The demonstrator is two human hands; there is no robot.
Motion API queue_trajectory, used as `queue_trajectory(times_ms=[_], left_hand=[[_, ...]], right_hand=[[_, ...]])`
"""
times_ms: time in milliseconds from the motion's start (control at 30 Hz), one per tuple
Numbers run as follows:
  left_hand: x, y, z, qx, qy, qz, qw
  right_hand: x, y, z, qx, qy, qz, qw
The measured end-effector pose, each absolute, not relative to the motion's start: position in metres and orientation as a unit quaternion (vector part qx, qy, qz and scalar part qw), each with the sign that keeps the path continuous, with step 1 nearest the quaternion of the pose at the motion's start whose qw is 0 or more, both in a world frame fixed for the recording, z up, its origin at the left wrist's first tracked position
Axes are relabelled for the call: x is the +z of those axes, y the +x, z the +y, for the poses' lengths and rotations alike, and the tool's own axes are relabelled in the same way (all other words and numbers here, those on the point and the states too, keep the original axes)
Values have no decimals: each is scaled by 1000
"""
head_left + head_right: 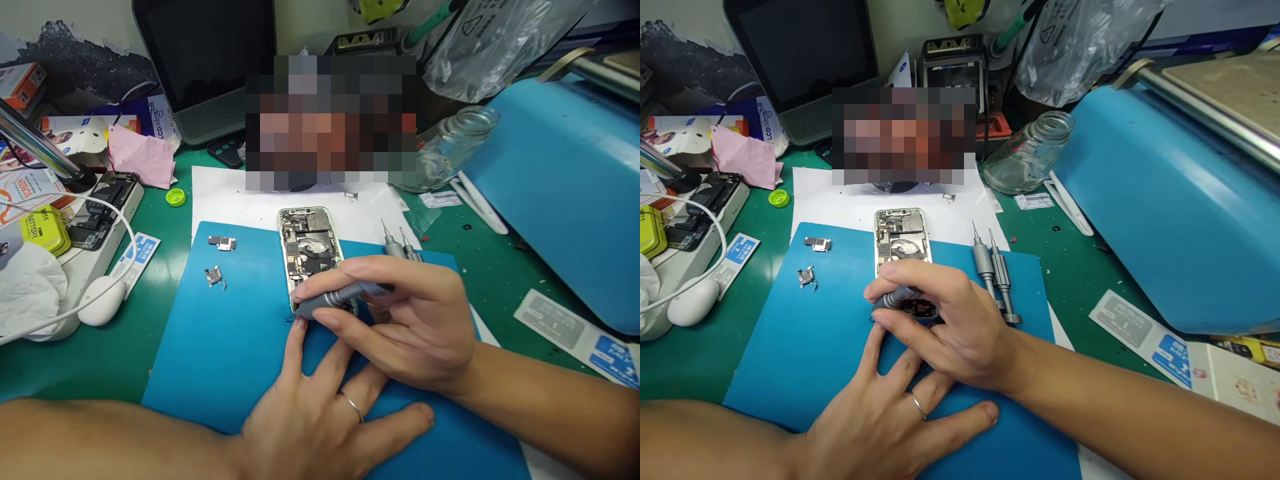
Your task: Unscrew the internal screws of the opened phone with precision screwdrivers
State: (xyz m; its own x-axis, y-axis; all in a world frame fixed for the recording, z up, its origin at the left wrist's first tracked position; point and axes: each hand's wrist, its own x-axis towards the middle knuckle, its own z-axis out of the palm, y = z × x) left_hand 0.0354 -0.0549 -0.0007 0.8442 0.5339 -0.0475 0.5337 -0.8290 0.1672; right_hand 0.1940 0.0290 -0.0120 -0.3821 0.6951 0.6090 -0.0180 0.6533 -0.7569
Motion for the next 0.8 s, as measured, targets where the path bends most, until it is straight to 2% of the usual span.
queue_trajectory(times_ms=[200, 567, 800], left_hand=[[1, 37, -57, -25, 955, 287, 71], [-3, 37, -55, 14, 952, 301, 55], [-1, 39, -55, -2, 952, 300, 56]], right_hand=[[-14, 193, 27, 351, -247, -752, 501], [-17, 192, 28, 321, -250, -762, 504], [-14, 192, 28, 339, -254, -744, 517]])
